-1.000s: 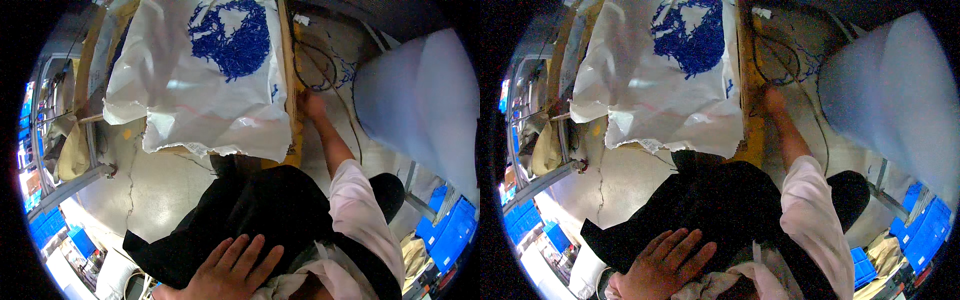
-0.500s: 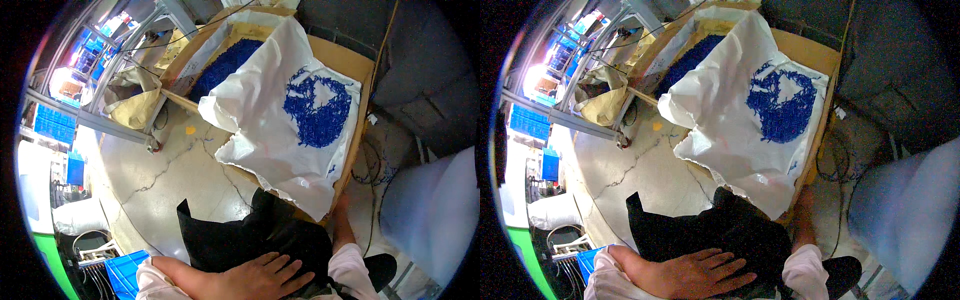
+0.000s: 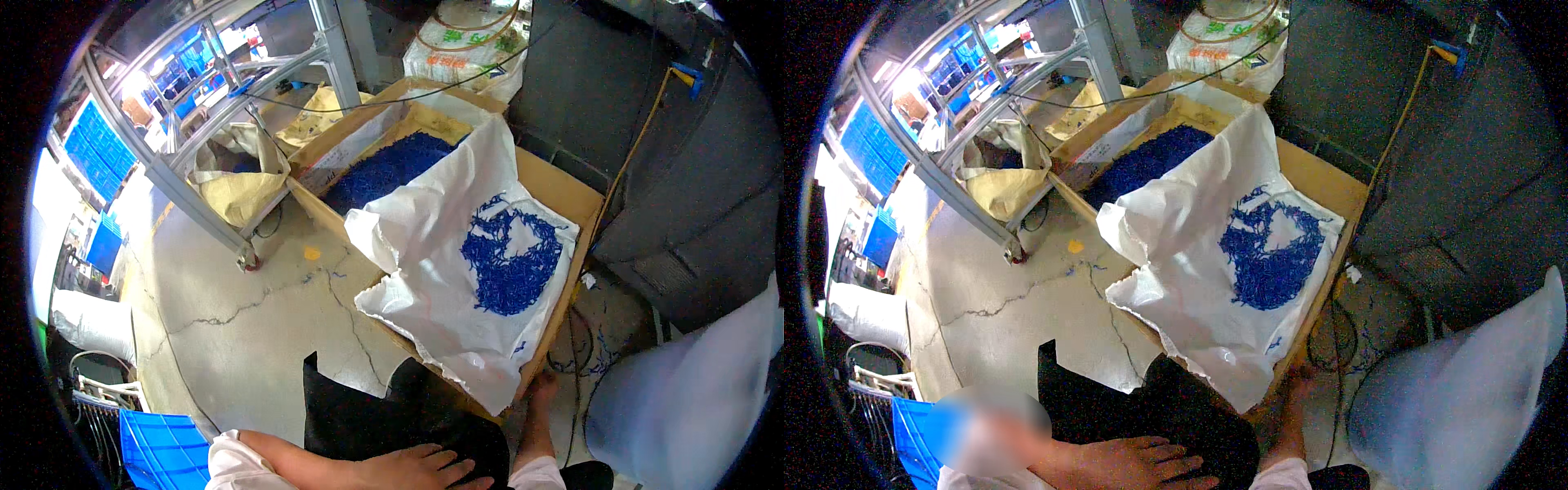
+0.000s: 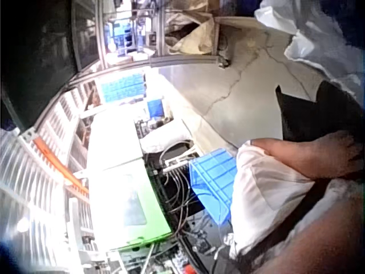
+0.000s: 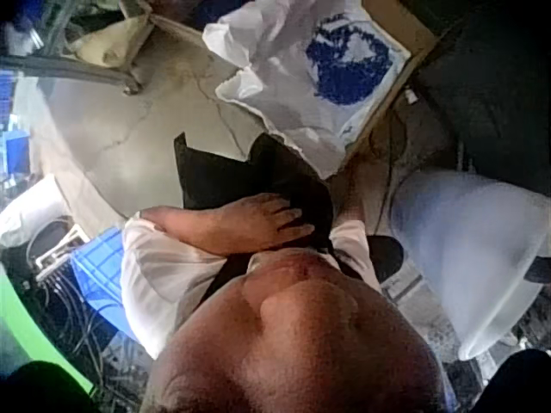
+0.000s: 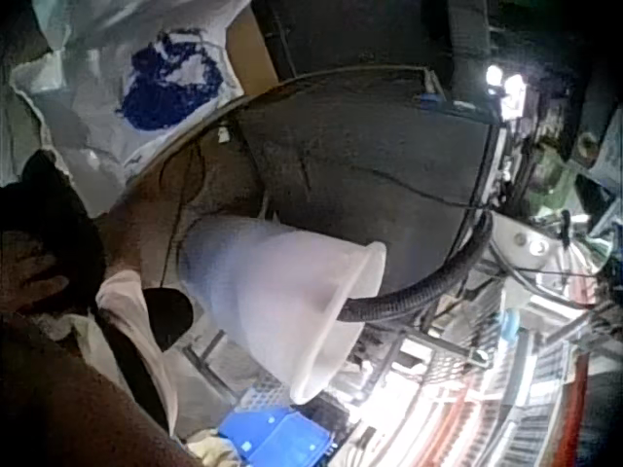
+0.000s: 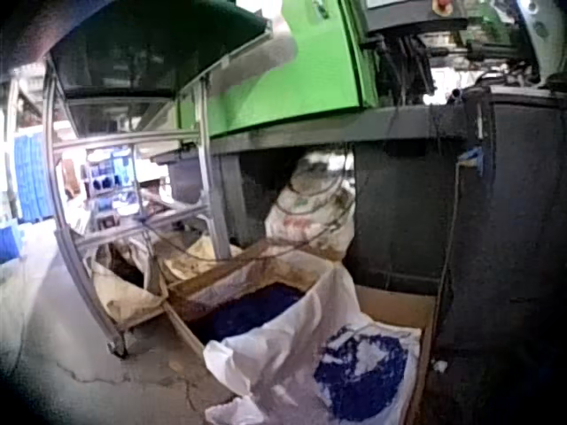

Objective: The person inspects a blue plastic reel, then sits on the floor to pick up small blue plastic fragments and a yellow piece of debris. They place the collected items into a white bag inside a cardboard box.

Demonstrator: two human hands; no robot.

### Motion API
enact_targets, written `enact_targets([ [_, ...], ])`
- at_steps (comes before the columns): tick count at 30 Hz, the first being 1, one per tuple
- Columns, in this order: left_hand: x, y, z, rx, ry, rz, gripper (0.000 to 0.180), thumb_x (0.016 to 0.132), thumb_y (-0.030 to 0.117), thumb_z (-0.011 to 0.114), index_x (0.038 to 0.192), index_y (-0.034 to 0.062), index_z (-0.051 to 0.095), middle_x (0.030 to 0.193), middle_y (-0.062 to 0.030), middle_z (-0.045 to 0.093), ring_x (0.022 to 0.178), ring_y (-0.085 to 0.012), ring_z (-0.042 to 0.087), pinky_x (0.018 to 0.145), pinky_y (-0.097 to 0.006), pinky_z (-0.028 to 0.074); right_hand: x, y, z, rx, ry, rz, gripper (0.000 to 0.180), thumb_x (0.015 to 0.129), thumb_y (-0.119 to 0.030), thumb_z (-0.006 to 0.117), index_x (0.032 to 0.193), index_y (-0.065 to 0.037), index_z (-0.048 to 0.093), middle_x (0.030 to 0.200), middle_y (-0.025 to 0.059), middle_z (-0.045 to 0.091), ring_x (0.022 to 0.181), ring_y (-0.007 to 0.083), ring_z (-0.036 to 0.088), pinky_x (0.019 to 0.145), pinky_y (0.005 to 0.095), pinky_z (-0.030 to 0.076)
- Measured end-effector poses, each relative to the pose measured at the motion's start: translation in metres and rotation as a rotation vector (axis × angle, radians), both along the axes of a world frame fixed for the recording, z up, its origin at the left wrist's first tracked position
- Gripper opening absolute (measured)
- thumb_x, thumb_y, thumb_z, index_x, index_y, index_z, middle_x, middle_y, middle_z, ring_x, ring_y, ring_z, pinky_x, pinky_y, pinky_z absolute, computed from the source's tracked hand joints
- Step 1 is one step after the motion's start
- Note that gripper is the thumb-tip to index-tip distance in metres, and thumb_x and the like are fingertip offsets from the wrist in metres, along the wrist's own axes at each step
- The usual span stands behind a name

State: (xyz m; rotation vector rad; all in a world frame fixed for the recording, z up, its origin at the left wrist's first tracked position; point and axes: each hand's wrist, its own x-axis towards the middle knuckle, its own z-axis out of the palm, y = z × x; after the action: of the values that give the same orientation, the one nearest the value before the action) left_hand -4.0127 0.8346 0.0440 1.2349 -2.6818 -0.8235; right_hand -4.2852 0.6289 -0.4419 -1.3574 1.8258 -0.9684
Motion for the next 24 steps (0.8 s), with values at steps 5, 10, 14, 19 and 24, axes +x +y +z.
enact_targets([
  [5, 0.040, -0.018, -0.006, 0.387, 0.503, 0.053, 0.049, 0.090, 0.022, 0.051, 0.134, 0.0041, 0.041, 0.127, -0.0170, 0.050, 0.115, -0.0311, 0.051, 0.099, -0.040, 0.040, 0.028, -0.055, 0.147, -0.254, -0.437, -0.073, 0.033, 0.083, -0.010, 0.060, 0.114, -0.005, 0.051, 0.090, 0.0080, 0.054, 0.085, 0.0174, 0.052, 0.076, 0.0306, 0.044],
  [10, 0.197, -0.072, -0.093, 0.150, 0.418, 0.837, 0.046, 0.092, 0.021, 0.052, 0.134, 0.0046, 0.043, 0.133, -0.0146, 0.048, 0.124, -0.0265, 0.044, 0.102, -0.036, 0.035, 0.096, -0.046, 0.258, -0.240, -0.315, 0.453, 0.052, 0.078, -0.011, 0.067, 0.126, -0.008, 0.048, 0.112, 0.0100, 0.054, 0.096, 0.0246, 0.054, 0.085, 0.0366, 0.044],
  [14, 0.337, -0.072, -0.218, -0.591, -0.338, 1.229, 0.055, 0.086, 0.008, 0.048, 0.139, 0.0098, 0.033, 0.144, -0.0154, 0.032, 0.133, -0.0370, 0.027, 0.108, -0.044, 0.026, 0.123, -0.011, 0.248, -0.426, 0.256, 0.731, 0.064, 0.070, -0.020, 0.074, 0.128, -0.013, 0.049, 0.129, 0.0126, 0.048, 0.118, 0.0358, 0.045, 0.098, 0.0473, 0.035],
  [19, 0.321, -0.146, -0.219, -0.486, -0.558, 1.114, 0.059, 0.080, 0.003, 0.049, 0.137, 0.0157, 0.036, 0.146, -0.0102, 0.031, 0.139, -0.0319, 0.019, 0.110, -0.051, 0.019, 0.125, 0.020, 0.187, -0.128, 0.337, 0.940, 0.057, 0.072, -0.033, 0.073, 0.123, -0.017, 0.055, 0.143, 0.0092, 0.035, 0.134, 0.0368, 0.025, 0.108, 0.0569, 0.016],
  [24, 0.350, -0.156, -0.237, -0.546, -0.480, 1.133, 0.038, 0.073, 0.002, 0.054, 0.110, 0.0115, 0.054, 0.109, -0.0083, 0.060, 0.118, -0.0285, 0.047, 0.098, -0.048, 0.035, 0.135, 0.034, 0.170, -0.230, 0.521, 0.950, 0.047, 0.073, -0.032, 0.072, 0.115, -0.014, 0.059, 0.142, 0.0077, 0.036, 0.135, 0.0352, 0.023, 0.106, 0.0623, 0.014],
])
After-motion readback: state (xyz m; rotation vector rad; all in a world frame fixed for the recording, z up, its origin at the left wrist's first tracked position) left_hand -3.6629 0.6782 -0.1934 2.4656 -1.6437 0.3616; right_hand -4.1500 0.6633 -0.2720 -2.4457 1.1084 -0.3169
